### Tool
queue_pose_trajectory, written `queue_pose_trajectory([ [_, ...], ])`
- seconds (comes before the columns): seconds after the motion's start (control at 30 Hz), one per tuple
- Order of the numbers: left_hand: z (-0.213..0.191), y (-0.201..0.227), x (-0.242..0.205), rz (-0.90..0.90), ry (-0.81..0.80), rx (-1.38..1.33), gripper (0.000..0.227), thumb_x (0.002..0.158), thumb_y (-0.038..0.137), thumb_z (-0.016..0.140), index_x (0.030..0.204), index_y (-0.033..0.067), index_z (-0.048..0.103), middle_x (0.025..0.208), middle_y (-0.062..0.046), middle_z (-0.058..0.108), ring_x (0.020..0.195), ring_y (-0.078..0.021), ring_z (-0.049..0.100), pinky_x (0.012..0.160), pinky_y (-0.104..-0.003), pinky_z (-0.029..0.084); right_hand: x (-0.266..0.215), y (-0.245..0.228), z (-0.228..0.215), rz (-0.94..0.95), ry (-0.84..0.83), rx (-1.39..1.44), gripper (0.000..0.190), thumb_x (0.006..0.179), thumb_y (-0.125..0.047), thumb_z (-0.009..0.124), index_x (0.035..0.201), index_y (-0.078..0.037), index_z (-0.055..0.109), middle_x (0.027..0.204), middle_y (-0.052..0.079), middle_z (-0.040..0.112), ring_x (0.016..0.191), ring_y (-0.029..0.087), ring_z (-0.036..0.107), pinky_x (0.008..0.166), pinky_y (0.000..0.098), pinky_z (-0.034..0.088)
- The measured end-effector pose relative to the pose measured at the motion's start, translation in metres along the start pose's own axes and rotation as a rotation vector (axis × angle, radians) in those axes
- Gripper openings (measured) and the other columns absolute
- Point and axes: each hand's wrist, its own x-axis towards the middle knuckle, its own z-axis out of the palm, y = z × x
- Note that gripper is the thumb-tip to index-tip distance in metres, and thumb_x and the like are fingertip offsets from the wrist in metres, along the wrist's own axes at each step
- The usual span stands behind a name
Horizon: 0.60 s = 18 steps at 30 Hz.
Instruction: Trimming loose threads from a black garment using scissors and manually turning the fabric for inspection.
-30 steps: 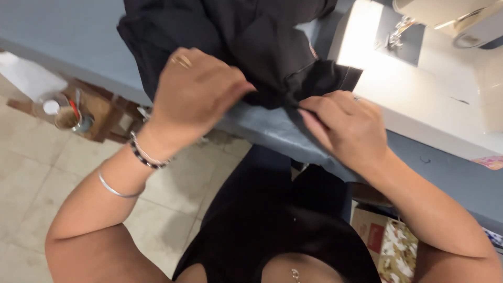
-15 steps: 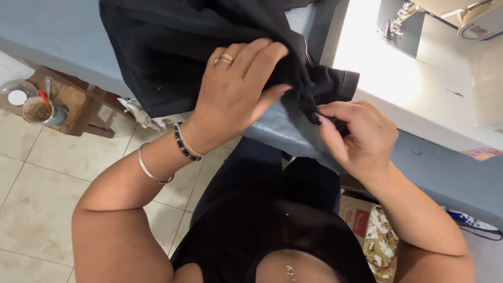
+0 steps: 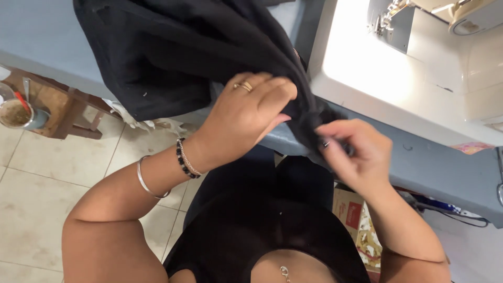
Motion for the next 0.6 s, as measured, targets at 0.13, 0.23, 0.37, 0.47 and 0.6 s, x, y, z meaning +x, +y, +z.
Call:
queue_pose_trajectory([
  [0.13, 0.011, 0.003, -0.011, -0.016, -0.050, 0.013, 0.027, 0.091, 0.011, 0.082, 0.106, 0.0137, 0.060, 0.074, 0.003, 0.053, 0.073, -0.0204, 0.056, 0.077, -0.035, 0.041, -0.008, 0.006, -0.002, -0.104, -0.239, -0.035, 0.018, 0.098, -0.020, 0.067, 0.113, -0.012, 0.074, 0.091, -0.003, 0.076, 0.077, 0.013, 0.067, 0.074, 0.0234, 0.048],
  [0.23, 0.008, 0.005, -0.015, 0.003, 0.000, -0.083, 0.021, 0.095, -0.001, 0.072, 0.095, 0.0129, 0.057, 0.079, 0.005, 0.061, 0.077, -0.0219, 0.056, 0.081, -0.037, 0.041, 0.009, -0.003, -0.013, -0.216, -0.076, -0.159, 0.010, 0.105, 0.000, 0.063, 0.108, -0.001, 0.073, 0.098, 0.010, 0.074, 0.092, 0.025, 0.070, 0.089, 0.0342, 0.052],
  [0.37, 0.001, 0.010, -0.027, 0.066, 0.011, -0.011, 0.020, 0.093, 0.003, 0.077, 0.102, 0.0129, 0.063, 0.090, 0.003, 0.065, 0.086, -0.0220, 0.059, 0.090, -0.039, 0.047, 0.025, -0.016, -0.004, -0.174, -0.135, -0.186, 0.028, 0.103, -0.003, 0.073, 0.130, -0.004, 0.067, 0.121, 0.017, 0.065, 0.088, 0.020, 0.063, 0.079, 0.0292, 0.052],
  [0.47, 0.001, 0.011, -0.037, 0.066, 0.063, -0.084, 0.009, 0.103, 0.004, 0.062, 0.108, 0.0086, 0.067, 0.105, -0.003, 0.066, 0.092, -0.0251, 0.061, 0.091, -0.043, 0.050, 0.033, -0.018, 0.005, -0.311, -0.187, -0.213, 0.008, 0.101, -0.005, 0.071, 0.109, -0.003, 0.073, 0.115, 0.015, 0.070, 0.104, 0.029, 0.069, 0.095, 0.0371, 0.055],
  [0.6, 0.003, 0.009, -0.038, -0.146, -0.022, -0.237, 0.009, 0.106, 0.011, 0.060, 0.112, 0.0068, 0.063, 0.108, -0.005, 0.070, 0.095, -0.0241, 0.069, 0.084, -0.038, 0.051, 0.034, -0.015, 0.006, -0.416, 0.008, -0.254, 0.005, 0.102, 0.005, 0.068, 0.102, 0.004, 0.073, 0.105, 0.020, 0.074, 0.095, 0.031, 0.072, 0.085, 0.0356, 0.056],
])
